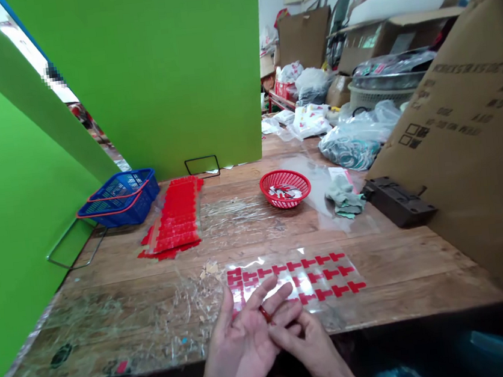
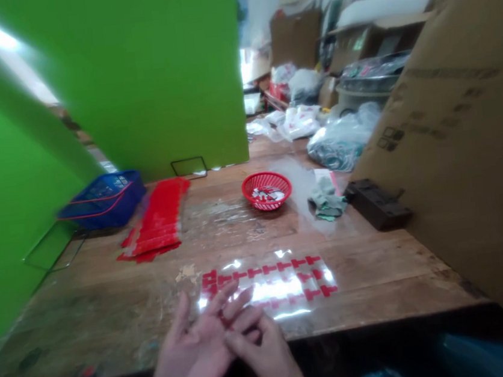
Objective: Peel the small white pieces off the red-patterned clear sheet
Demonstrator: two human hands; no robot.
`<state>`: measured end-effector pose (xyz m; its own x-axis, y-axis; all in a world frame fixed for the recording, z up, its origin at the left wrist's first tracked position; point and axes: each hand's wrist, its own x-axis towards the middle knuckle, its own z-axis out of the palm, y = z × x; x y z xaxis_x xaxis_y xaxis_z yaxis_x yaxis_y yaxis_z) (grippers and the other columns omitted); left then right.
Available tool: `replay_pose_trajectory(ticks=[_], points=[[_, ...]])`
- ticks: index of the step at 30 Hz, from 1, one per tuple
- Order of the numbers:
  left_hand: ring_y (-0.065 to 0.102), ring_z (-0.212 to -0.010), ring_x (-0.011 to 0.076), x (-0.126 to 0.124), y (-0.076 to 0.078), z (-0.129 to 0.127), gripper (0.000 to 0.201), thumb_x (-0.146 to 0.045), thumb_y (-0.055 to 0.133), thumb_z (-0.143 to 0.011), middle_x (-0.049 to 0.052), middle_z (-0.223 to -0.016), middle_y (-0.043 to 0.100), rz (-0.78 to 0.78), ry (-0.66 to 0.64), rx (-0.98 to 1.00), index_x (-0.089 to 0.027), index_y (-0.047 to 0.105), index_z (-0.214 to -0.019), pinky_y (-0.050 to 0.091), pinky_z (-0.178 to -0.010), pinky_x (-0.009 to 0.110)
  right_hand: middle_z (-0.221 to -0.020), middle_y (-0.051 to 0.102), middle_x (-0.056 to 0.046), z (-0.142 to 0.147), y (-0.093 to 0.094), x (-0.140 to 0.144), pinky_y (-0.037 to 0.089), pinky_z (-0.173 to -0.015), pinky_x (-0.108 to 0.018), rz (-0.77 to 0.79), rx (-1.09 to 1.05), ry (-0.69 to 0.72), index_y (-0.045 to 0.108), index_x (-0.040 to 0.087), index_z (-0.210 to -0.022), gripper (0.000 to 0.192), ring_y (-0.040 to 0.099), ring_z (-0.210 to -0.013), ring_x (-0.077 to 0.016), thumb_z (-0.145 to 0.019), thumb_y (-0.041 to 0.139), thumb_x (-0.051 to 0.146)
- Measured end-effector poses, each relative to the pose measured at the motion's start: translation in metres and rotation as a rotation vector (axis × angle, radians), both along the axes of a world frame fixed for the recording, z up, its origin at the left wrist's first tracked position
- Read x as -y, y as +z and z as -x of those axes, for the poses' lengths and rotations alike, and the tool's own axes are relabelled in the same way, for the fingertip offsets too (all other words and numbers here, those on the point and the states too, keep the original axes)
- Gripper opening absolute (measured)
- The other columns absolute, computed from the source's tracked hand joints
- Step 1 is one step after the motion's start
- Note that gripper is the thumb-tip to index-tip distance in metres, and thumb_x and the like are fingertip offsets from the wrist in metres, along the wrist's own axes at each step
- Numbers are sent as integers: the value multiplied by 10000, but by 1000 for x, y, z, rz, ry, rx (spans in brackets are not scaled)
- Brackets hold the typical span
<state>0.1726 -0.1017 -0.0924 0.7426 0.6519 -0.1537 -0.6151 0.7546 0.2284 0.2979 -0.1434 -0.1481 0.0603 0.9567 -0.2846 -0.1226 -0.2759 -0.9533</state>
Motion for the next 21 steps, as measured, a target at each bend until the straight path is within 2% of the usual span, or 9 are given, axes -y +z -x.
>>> replay_pose_trajectory(ticks=[4, 8, 14, 18, 21], points=[[408, -1186, 345, 3, -6, -2, 711, -589, 146, -850, 186, -1294, 453, -27, -19, 6, -93, 468, -1245, 204, -1011, 476, -720, 644, -37, -2, -6, 5, 429, -591, -250, 50, -137, 5, 637, 129, -752, 345, 567, -636, -158, -643, 715, 446], [386, -1203, 350, 3, -10, -4, 718, -592, 148, -846, 198, -1321, 418, -33, -20, 6, -90, 427, -1278, 184, -1014, 495, -683, 666, -50, -1, -10, 6, 446, -642, -292, 120, -179, -13, 653, 123, -781, 397, 604, -667, -197, -589, 752, 457], [403, -1193, 317, 5, -14, -4, 714, -584, 166, -849, 197, -1308, 436, -58, -34, 6, -76, 440, -1270, 191, -1020, 460, -678, 672, -52, 2, -15, 10, 451, -726, -340, 162, -303, -114, 659, 129, -845, 441, 620, -699, -217, -556, 784, 439], [430, -1179, 294, 9, -17, -6, 763, -614, 201, -833, 200, -1270, 477, -65, -108, 9, -34, 453, -1260, 186, -1036, 398, -844, 682, -76, -2, -14, 19, 426, -853, -397, 189, -567, -172, 651, 179, -960, 463, 606, -911, -261, -583, 779, 415], [423, -1190, 306, 15, -18, -10, 802, -646, 236, -810, 206, -1261, 487, -50, -185, 56, -21, 440, -1270, 187, -1038, 407, -989, 659, -111, -4, -11, 23, 380, -927, -441, 190, -812, -138, 634, 199, -1044, 458, 541, -1065, -279, -676, 693, 464]])
